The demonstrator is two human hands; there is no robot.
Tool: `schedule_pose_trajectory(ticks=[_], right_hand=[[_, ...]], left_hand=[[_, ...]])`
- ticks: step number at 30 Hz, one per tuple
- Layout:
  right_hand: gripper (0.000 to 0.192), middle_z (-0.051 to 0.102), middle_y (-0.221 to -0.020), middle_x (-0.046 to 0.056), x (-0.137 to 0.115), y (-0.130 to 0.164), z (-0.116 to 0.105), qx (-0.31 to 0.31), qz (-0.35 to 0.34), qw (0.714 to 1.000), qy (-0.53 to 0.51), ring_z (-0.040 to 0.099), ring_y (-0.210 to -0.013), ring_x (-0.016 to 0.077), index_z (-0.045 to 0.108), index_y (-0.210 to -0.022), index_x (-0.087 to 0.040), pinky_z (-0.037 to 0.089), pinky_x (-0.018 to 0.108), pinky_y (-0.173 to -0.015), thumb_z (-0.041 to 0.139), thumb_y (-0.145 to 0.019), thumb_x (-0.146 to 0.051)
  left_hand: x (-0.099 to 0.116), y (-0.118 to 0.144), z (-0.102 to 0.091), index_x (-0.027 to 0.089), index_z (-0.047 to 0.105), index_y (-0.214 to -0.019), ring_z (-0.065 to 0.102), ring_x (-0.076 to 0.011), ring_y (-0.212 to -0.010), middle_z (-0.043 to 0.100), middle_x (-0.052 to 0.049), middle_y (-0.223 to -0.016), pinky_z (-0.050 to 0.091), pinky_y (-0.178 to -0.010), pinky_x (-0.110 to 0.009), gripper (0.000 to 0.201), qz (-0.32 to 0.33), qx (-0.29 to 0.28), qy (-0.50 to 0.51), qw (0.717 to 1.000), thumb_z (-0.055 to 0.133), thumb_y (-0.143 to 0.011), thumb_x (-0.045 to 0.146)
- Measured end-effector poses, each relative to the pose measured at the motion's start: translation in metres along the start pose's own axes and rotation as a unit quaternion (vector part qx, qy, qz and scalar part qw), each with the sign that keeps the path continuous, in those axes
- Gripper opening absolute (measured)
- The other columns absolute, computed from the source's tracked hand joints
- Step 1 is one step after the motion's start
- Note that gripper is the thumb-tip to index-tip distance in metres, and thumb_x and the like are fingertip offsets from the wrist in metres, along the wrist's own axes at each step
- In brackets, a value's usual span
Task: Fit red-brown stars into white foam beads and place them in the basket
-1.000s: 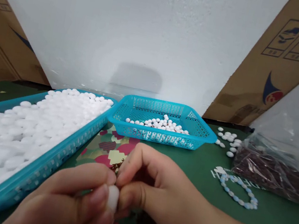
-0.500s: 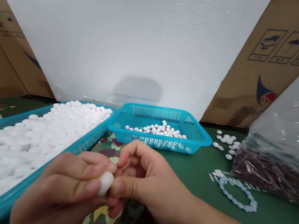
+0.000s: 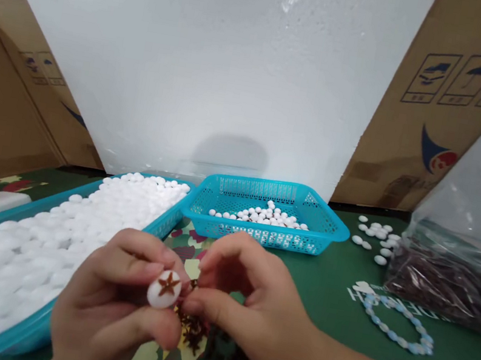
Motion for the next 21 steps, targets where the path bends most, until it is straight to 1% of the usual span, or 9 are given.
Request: schedule_pose_trajectory(ticks=[1, 3, 5, 7, 9, 12, 15, 18, 21], right_hand=[[0.015, 0.045, -0.058, -0.004, -0.009, 0.001, -0.002, 0.015, -0.075, 0.995, 0.067, 0.042, -0.051, 0.0037, 0.046, -0.065, -0.015, 0.036, 0.011, -0.044, 0.059, -0.058, -0.014], [0.011, 0.048, -0.067, 0.000, -0.022, 0.006, -0.002, 0.019, -0.195, 0.966, 0.168, 0.045, -0.059, 0.0047, 0.051, -0.071, -0.012, 0.039, 0.011, -0.052, 0.056, -0.061, -0.010], [0.013, 0.049, -0.072, 0.003, -0.029, 0.008, -0.001, 0.009, -0.261, 0.939, 0.224, 0.047, -0.064, 0.0050, 0.054, -0.076, -0.009, 0.040, 0.009, -0.058, 0.054, -0.063, -0.009], [0.013, 0.051, -0.072, 0.004, -0.033, 0.009, -0.001, 0.006, -0.301, 0.919, 0.256, 0.048, -0.066, 0.0053, 0.055, -0.077, -0.008, 0.040, 0.008, -0.063, 0.052, -0.065, -0.008], [0.011, 0.053, -0.071, 0.004, -0.035, 0.010, -0.001, 0.007, -0.330, 0.903, 0.274, 0.049, -0.067, 0.0059, 0.056, -0.076, -0.008, 0.040, 0.009, -0.065, 0.050, -0.067, -0.009], [0.010, 0.054, -0.066, 0.005, -0.037, 0.011, 0.000, 0.014, -0.355, 0.891, 0.283, 0.050, -0.065, 0.0063, 0.056, -0.074, -0.007, 0.041, 0.009, -0.063, 0.048, -0.068, -0.011], [0.009, 0.055, -0.064, 0.005, -0.036, 0.014, 0.001, 0.022, -0.371, 0.886, 0.279, 0.050, -0.061, 0.0066, 0.055, -0.073, -0.008, 0.043, 0.010, -0.059, 0.047, -0.070, -0.011], [0.010, 0.055, -0.061, 0.006, -0.034, 0.016, 0.002, 0.019, -0.380, 0.884, 0.273, 0.050, -0.057, 0.0072, 0.054, -0.070, -0.008, 0.044, 0.013, -0.055, 0.044, -0.071, -0.008], [0.011, 0.054, -0.057, 0.006, -0.032, 0.016, 0.001, 0.023, -0.378, 0.886, 0.269, 0.049, -0.055, 0.0079, 0.054, -0.066, -0.007, 0.044, 0.014, -0.052, 0.044, -0.070, -0.007]], left_hand=[[-0.001, -0.001, 0.000, 0.024, 0.055, -0.072, 0.050, -0.0059, -0.052, 0.050, 0.005, -0.070, 0.048, -0.046, -0.010, 0.022, -0.012, 0.006, 0.013, 1.000, 0.063, -0.052, 0.022], [-0.003, -0.002, 0.001, 0.025, 0.056, -0.071, 0.049, -0.0046, -0.049, 0.050, 0.004, -0.071, 0.047, -0.045, -0.010, 0.022, -0.033, 0.006, 0.026, 0.999, 0.064, -0.050, 0.024], [-0.006, -0.003, 0.001, 0.026, 0.057, -0.070, 0.049, -0.0060, -0.052, 0.050, 0.003, -0.072, 0.046, -0.043, -0.011, 0.022, -0.057, -0.006, 0.033, 0.998, 0.063, -0.049, 0.028], [-0.007, -0.002, 0.001, 0.027, 0.058, -0.071, 0.050, -0.0091, -0.062, 0.050, 0.002, -0.074, 0.045, -0.043, -0.012, 0.024, -0.072, -0.029, 0.047, 0.996, 0.063, -0.049, 0.031], [-0.008, 0.000, 0.003, 0.028, 0.057, -0.073, 0.051, -0.0108, -0.070, 0.050, 0.002, -0.078, 0.045, -0.046, -0.011, 0.025, -0.094, -0.054, 0.063, 0.992, 0.063, -0.049, 0.030], [-0.009, 0.002, 0.004, 0.029, 0.057, -0.074, 0.051, -0.0100, -0.071, 0.050, 0.002, -0.081, 0.045, -0.050, -0.009, 0.023, -0.126, -0.067, 0.072, 0.987, 0.063, -0.052, 0.024], [-0.007, 0.003, 0.005, 0.029, 0.058, -0.071, 0.051, -0.0078, -0.065, 0.052, 0.003, -0.074, 0.044, -0.049, -0.007, 0.019, -0.128, -0.057, 0.068, 0.988, 0.061, -0.055, 0.018], [-0.008, 0.002, 0.006, 0.027, 0.059, -0.066, 0.050, -0.0060, -0.059, 0.053, 0.004, -0.068, 0.043, -0.047, -0.005, 0.015, -0.141, -0.038, 0.062, 0.987, 0.062, -0.054, 0.019], [-0.012, 0.004, 0.005, 0.025, 0.059, -0.063, 0.050, -0.0063, -0.057, 0.053, 0.004, -0.067, 0.043, -0.047, -0.007, 0.013, -0.168, -0.029, 0.066, 0.983, 0.063, -0.052, 0.020]])
Point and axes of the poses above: each hand's wrist, its own y-axis away from the middle knuckle, its own z-axis out of the palm, x = y × z, the point moved 5 cm from there along -y, towards the middle knuckle
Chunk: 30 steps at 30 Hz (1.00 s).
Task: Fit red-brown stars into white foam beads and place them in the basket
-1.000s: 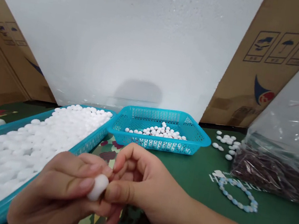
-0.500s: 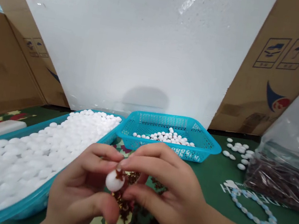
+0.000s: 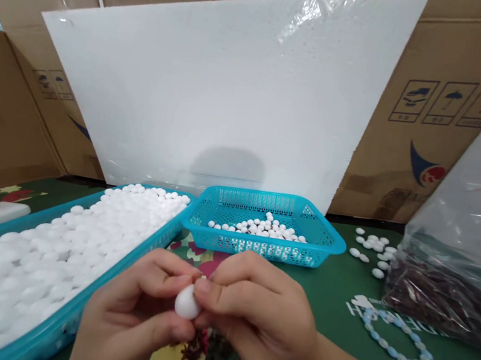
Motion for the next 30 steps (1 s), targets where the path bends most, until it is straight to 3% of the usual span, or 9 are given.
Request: schedule_pose_trajectory(ticks=[11, 14, 17, 23, 30], right_hand=[[0.017, 0.041, -0.051, 0.000, 0.011, 0.010, 0.007, -0.010, 0.011, 0.997, -0.075, 0.040, -0.051, 0.0081, 0.042, -0.057, -0.016, 0.040, 0.018, -0.047, 0.039, -0.071, -0.006], [0.017, 0.037, -0.051, -0.001, 0.013, 0.012, 0.008, -0.021, 0.019, 0.996, -0.086, 0.037, -0.049, 0.0082, 0.039, -0.057, -0.017, 0.039, 0.019, -0.045, 0.038, -0.069, -0.005], [0.016, 0.035, -0.050, -0.002, 0.012, 0.015, 0.010, 0.008, 0.022, 0.995, -0.095, 0.036, -0.049, 0.0086, 0.039, -0.059, -0.018, 0.038, 0.020, -0.045, 0.039, -0.069, -0.006], [0.014, 0.036, -0.051, -0.002, 0.009, 0.022, 0.012, 0.100, 0.015, 0.987, -0.123, 0.040, -0.052, 0.0082, 0.046, -0.066, -0.019, 0.039, 0.017, -0.046, 0.040, -0.070, -0.007], [0.004, 0.049, -0.059, 0.001, 0.013, 0.013, 0.005, 0.059, 0.037, 0.995, -0.071, 0.046, -0.056, 0.0081, 0.048, -0.070, -0.016, 0.041, 0.017, -0.052, 0.048, -0.069, -0.012]], left_hand=[[-0.010, 0.002, 0.002, 0.025, 0.060, -0.054, 0.046, -0.0058, -0.048, 0.048, 0.004, -0.054, 0.041, -0.042, -0.010, 0.012, -0.072, -0.016, 0.031, 0.997, 0.067, -0.046, 0.020], [-0.010, -0.001, 0.003, 0.023, 0.061, -0.051, 0.046, -0.0050, -0.047, 0.048, 0.003, -0.050, 0.041, -0.041, -0.010, 0.010, -0.071, 0.004, 0.037, 0.997, 0.068, -0.043, 0.022], [-0.010, -0.003, 0.003, 0.023, 0.062, -0.051, 0.048, -0.0060, -0.047, 0.047, 0.003, -0.049, 0.042, -0.040, -0.011, 0.012, -0.063, -0.004, 0.054, 0.997, 0.068, -0.041, 0.023], [-0.008, 0.000, 0.006, 0.023, 0.062, -0.056, 0.050, -0.0069, -0.051, 0.051, 0.002, -0.056, 0.043, -0.045, -0.012, 0.010, -0.053, -0.066, 0.059, 0.995, 0.066, -0.047, 0.021], [-0.005, -0.009, 0.008, 0.022, 0.061, -0.064, 0.050, -0.0090, -0.055, 0.051, 0.000, -0.062, 0.044, -0.047, -0.013, 0.012, -0.044, -0.078, 0.086, 0.992, 0.061, -0.054, 0.014]])
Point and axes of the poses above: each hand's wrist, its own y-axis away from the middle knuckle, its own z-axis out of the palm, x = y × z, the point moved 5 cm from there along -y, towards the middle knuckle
